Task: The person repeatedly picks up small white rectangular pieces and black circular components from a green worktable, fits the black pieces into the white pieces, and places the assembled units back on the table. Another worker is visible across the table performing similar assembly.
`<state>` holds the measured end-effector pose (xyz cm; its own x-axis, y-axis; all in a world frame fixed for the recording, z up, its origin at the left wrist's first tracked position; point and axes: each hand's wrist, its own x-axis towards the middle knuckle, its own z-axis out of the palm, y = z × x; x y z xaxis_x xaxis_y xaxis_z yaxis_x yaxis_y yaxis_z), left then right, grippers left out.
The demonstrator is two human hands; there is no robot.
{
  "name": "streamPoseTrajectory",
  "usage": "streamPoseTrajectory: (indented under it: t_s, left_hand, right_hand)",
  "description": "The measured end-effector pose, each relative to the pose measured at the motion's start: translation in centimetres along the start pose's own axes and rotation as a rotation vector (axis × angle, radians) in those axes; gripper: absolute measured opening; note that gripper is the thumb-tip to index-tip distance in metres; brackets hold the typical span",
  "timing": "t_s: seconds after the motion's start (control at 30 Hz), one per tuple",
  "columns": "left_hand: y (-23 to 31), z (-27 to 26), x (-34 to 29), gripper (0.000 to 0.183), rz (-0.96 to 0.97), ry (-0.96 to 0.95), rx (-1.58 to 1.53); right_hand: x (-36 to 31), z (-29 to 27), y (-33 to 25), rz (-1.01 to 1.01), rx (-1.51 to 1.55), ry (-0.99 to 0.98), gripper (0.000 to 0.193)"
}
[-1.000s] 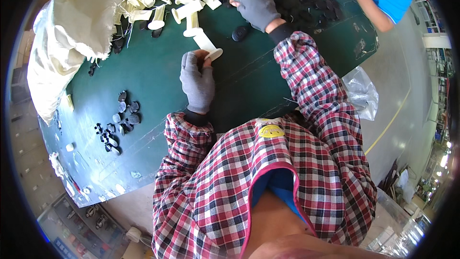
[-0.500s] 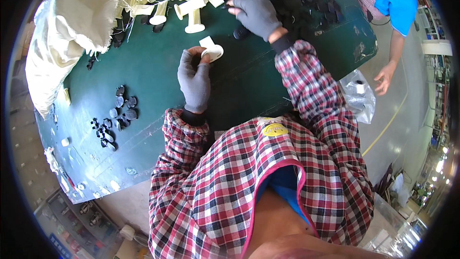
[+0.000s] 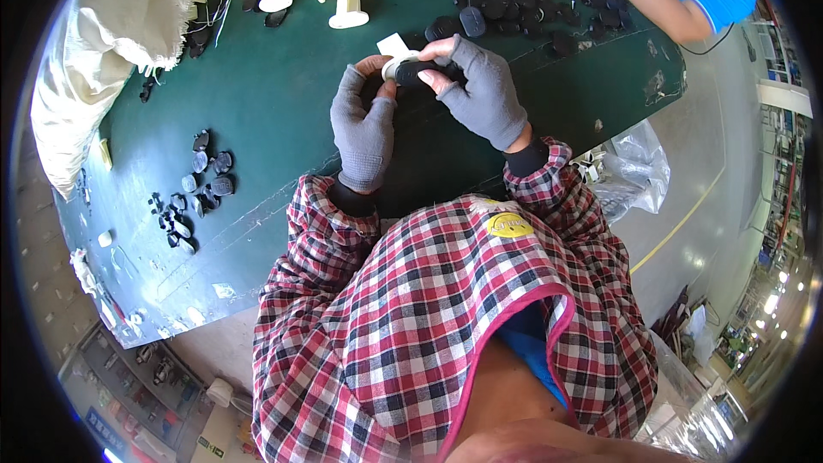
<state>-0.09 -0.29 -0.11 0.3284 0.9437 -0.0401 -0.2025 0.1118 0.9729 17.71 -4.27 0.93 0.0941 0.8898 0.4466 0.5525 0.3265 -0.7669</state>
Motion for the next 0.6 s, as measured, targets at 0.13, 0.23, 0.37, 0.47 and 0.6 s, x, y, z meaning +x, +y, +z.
streamPoseTrajectory:
  t_s: [0.13,0.23,0.37,0.47,0.6]
  left_hand:
    - [-0.3,-0.1,-0.1,0.029,0.074,-0.053,0.121]
    - [0.2,0.1,-0.1,0.030,0.017,-0.073,0.044]
    - [0.2,-0.2,0.0,0.027,-0.125,-0.096,-0.150]
    - [0.2,0.4,0.0,0.023,-0.094,-0.032,-0.023]
    - [0.5,0.5,0.4,0.021,-0.091,0.009,0.003]
  right_hand:
    - [-0.2,0.1,-0.5,-0.025,-0.059,0.049,0.022]
    - [0.0,0.2,-0.8,-0.043,-0.060,0.107,0.019]
    - [-0.2,0.4,0.1,-0.078,-0.064,0.134,0.025]
    - [-0.4,0.9,0.1,-0.050,0.008,0.141,0.028]
    - [-0.8,1.0,0.1,0.302,0.377,0.044,0.027]
